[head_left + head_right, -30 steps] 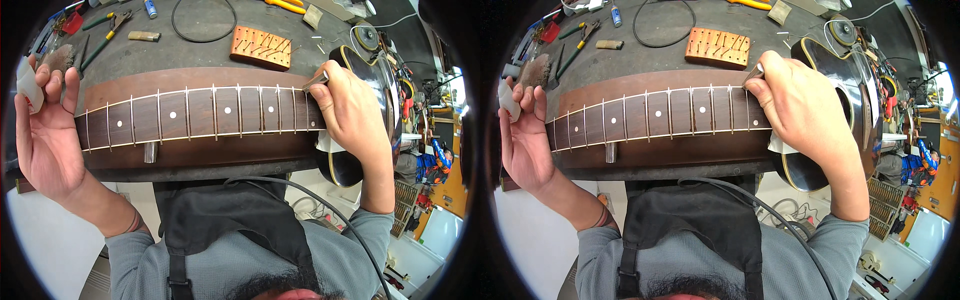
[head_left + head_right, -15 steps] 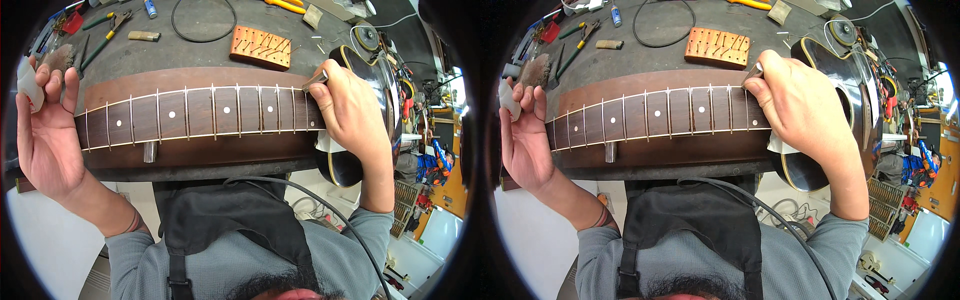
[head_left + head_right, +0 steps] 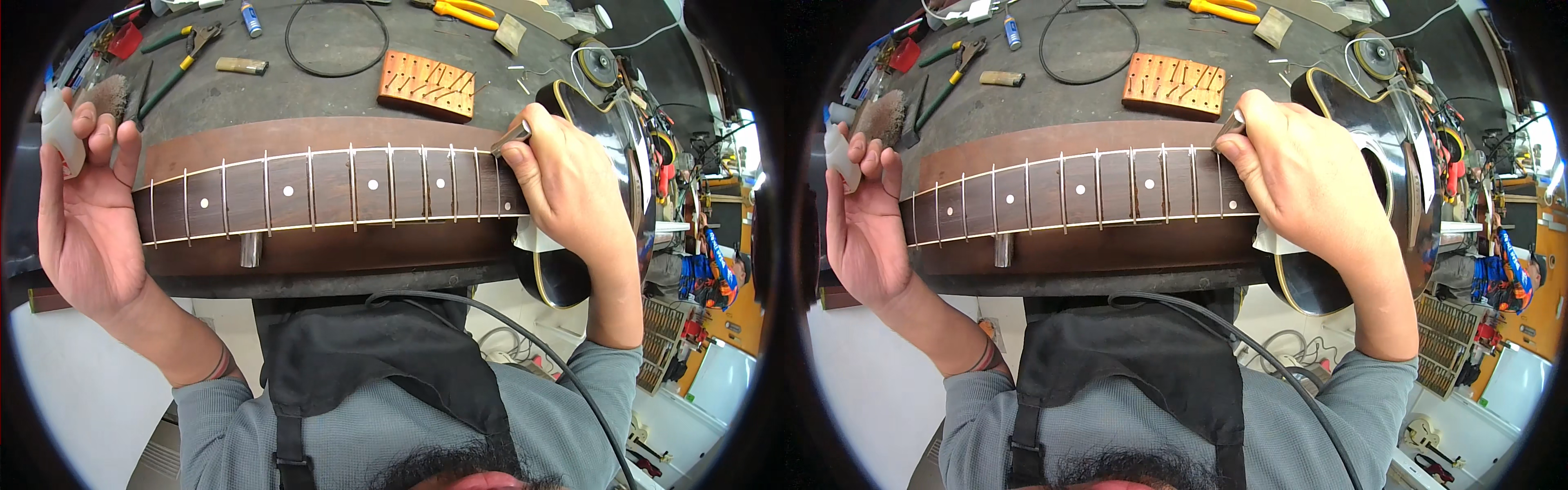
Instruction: The person installs metal frets onto a guitar neck by applying glue into the fret slots and tapping the frets into place with a hammer. They use a small metal tool to clean the fret ends and a blue-handled tool to adjust the frets. The process is repeated for multiple frets along the neck.
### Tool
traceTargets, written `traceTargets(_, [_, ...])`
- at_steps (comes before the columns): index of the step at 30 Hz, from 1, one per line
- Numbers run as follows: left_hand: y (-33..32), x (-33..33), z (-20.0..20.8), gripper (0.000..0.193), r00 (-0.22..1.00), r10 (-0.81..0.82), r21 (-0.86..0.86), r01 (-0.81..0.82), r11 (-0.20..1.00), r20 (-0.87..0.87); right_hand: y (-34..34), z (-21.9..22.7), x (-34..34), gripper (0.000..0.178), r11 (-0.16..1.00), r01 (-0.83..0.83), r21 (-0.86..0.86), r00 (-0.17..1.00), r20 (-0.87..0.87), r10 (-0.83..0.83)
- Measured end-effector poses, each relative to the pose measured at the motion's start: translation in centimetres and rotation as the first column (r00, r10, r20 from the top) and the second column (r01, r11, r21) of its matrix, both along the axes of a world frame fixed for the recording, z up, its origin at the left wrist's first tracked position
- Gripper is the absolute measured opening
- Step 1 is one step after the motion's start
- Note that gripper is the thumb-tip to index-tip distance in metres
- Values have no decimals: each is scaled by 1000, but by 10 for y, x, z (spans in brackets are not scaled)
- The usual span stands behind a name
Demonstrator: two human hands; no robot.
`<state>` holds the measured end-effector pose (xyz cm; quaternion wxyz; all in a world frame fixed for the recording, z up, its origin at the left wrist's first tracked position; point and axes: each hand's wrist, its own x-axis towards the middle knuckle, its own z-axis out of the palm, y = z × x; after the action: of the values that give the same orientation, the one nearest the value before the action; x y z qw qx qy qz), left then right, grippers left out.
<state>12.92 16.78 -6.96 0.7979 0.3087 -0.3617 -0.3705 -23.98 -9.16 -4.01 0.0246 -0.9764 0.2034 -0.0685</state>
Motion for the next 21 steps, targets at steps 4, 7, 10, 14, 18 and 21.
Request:
traceTargets(4, [-1, -8, 8, 52, 999, 42, 18, -42, 999, 13, -2, 4, 5, 29, 1000, -14, 20, 1000, -2, 14])
traceTargets(7, [-10, -19, 4, 50, 994, 106, 29, -105, 994, -20, 4, 5, 0, 28, 1000, 16, 24, 1000, -1, -16])
traceTargets(10, [-14, -31, 14, 47, 974, 219, 65, -216, 974, -51, 2, 12, 3, 27, 997, 8, 73, 1000, -10, -7])
traceTargets(14, [-15, -33, 14, 46, 973, 226, 49, -224, 973, -43, 3, 15, 5, 27, 995, 21, 97, 999, -36, -18])
traceTargets(18, [-15, -32, 11, 46, 972, 231, 41, -229, 973, -50, 5, 17, 6, 27, 995, 45, 88, 997, -62, -40])
traceTargets(21, [-15, -33, 13, 48, 970, 240, 53, -238, 970, -40, 5, 16, 6, 27, 994, 40, 104, 998, -60, -34])
